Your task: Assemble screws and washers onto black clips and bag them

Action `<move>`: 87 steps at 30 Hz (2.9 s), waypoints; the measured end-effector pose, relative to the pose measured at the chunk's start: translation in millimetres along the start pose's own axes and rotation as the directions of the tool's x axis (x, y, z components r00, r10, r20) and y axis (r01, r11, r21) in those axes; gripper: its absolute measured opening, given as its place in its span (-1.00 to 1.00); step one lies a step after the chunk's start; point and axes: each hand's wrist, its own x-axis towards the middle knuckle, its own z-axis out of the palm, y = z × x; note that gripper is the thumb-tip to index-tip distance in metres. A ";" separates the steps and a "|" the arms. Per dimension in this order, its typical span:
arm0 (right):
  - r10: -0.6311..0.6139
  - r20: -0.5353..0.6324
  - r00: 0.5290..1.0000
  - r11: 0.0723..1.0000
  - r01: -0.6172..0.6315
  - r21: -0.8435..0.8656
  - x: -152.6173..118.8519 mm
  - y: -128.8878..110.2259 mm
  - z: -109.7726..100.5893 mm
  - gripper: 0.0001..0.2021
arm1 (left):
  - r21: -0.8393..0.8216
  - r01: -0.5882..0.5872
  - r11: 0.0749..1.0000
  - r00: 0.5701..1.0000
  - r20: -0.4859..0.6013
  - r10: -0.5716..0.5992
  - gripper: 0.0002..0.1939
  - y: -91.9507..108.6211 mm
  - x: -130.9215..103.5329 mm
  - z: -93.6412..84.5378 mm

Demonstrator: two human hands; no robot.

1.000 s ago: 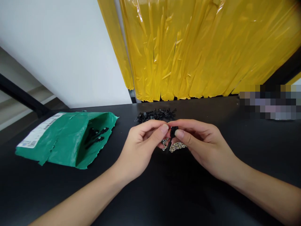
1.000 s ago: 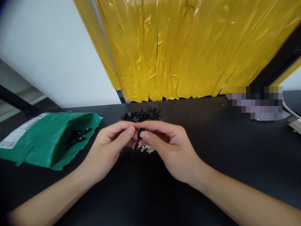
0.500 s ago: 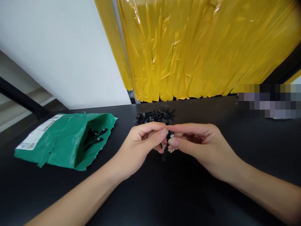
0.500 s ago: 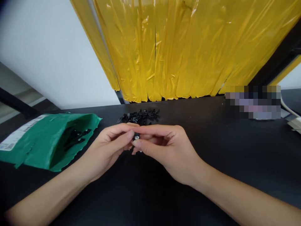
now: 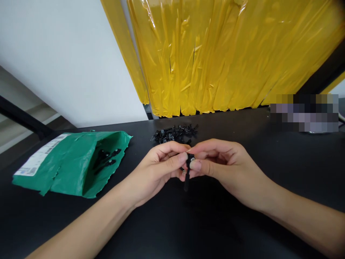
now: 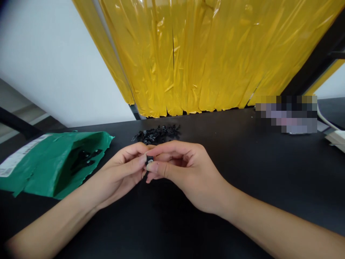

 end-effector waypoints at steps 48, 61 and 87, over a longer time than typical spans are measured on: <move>-0.053 0.039 0.998 0.995 0.049 0.088 1.3 -1.7 -1.0 -0.84 | 0.273 -0.188 0.944 0.981 -0.002 0.196 -0.88 7.3 -2.8 2.2; -0.033 0.067 0.997 0.988 0.022 0.154 0.5 1.8 -3.6 -0.85 | 0.220 -0.141 0.965 0.989 -0.009 0.147 -0.84 4.7 -1.1 5.1; 0.027 0.080 0.996 0.993 -0.036 0.116 1.1 -1.0 -5.2 -0.85 | 0.378 -0.244 0.893 0.967 0.023 0.254 -0.94 16.8 -6.8 5.4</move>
